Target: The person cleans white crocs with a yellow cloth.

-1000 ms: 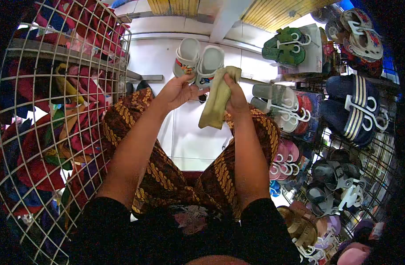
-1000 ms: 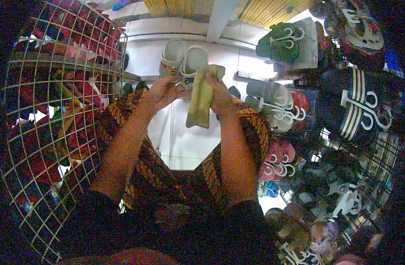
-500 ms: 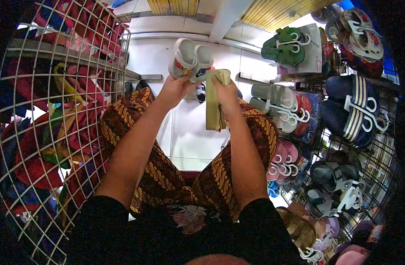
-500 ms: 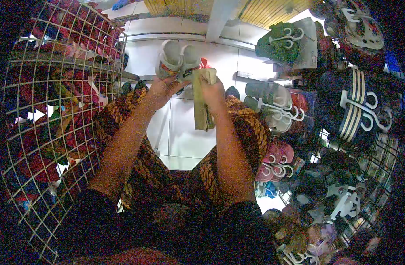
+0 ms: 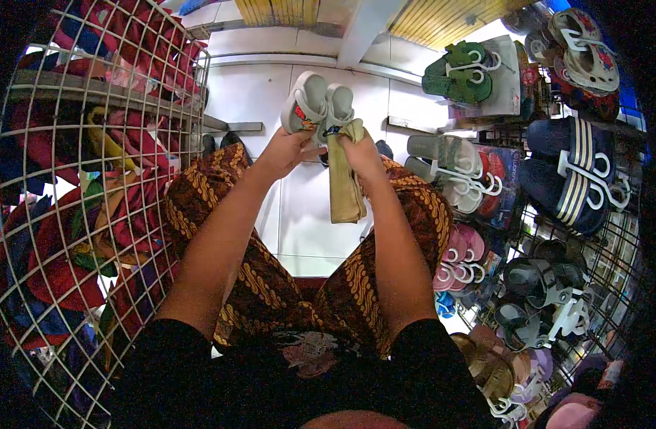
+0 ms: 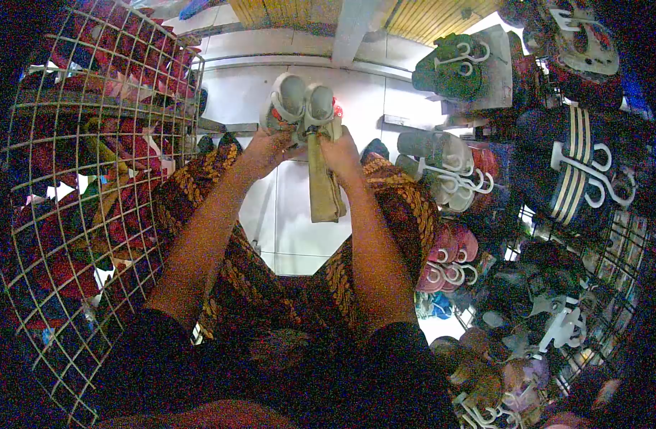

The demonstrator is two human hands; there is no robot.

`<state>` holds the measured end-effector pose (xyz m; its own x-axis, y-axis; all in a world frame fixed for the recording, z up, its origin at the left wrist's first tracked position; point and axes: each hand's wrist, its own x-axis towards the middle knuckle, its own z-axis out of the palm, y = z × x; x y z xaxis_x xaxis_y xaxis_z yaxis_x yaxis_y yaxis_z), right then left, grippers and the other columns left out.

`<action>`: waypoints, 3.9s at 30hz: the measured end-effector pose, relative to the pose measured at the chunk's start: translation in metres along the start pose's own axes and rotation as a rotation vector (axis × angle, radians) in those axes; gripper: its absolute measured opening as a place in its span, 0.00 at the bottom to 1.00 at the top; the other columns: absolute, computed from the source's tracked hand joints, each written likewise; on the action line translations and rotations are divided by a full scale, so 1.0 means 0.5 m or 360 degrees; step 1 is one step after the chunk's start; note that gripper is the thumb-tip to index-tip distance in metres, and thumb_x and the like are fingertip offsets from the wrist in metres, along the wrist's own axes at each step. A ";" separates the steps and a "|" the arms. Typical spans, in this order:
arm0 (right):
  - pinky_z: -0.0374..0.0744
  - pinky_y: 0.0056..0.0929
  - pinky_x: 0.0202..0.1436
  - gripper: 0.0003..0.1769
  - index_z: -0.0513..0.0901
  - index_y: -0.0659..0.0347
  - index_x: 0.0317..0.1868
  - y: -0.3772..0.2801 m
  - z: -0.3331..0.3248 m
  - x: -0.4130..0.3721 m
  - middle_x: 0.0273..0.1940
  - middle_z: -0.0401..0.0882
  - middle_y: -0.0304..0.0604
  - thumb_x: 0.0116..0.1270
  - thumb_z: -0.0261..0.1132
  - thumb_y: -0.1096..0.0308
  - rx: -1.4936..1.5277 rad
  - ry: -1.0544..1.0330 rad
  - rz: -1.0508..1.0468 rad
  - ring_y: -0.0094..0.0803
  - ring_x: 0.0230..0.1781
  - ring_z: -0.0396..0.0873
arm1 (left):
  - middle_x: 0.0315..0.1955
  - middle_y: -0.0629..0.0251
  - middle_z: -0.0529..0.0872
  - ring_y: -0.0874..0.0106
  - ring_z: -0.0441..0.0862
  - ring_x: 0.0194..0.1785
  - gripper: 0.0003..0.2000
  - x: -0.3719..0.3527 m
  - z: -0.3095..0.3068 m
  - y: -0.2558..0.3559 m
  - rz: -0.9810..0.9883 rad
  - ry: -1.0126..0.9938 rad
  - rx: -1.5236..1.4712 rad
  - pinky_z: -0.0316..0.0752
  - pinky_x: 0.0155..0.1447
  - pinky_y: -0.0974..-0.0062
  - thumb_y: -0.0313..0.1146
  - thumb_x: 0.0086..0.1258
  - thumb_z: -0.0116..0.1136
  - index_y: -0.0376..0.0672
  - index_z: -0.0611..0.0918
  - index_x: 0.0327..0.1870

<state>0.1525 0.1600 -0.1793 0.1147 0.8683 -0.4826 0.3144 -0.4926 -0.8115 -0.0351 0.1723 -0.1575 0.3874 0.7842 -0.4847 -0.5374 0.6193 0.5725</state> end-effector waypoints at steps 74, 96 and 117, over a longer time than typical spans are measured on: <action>0.78 0.46 0.46 0.19 0.80 0.58 0.48 -0.064 -0.050 -0.019 0.40 0.84 0.52 0.58 0.68 0.62 -0.0738 0.0453 -0.0535 0.52 0.43 0.82 | 0.36 0.62 0.89 0.73 0.86 0.38 0.15 0.034 -0.079 -0.052 0.0029 0.0159 0.1319 0.82 0.41 0.71 0.27 0.60 0.70 0.34 0.84 0.47; 0.78 0.45 0.47 0.18 0.80 0.58 0.47 -0.035 -0.026 -0.021 0.41 0.84 0.52 0.58 0.70 0.62 -0.0703 0.0191 -0.0545 0.53 0.45 0.81 | 0.35 0.54 0.89 0.61 0.88 0.37 0.18 0.011 -0.046 -0.031 -0.0063 0.0456 0.2167 0.80 0.45 0.67 0.35 0.52 0.75 0.37 0.86 0.44; 0.80 0.41 0.49 0.23 0.83 0.61 0.50 -0.066 -0.041 -0.031 0.43 0.85 0.57 0.56 0.69 0.59 -0.0612 0.0423 -0.0190 0.50 0.45 0.84 | 0.35 0.59 0.89 0.68 0.85 0.38 0.18 0.012 -0.049 -0.045 -0.0051 -0.0019 0.1365 0.80 0.46 0.69 0.37 0.56 0.73 0.42 0.86 0.47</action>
<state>0.1596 0.1639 -0.1381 0.2776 0.9271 -0.2518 0.6600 -0.3745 -0.6513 -0.0392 0.1621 -0.1896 0.4034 0.7631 -0.5049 0.2244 0.4525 0.8631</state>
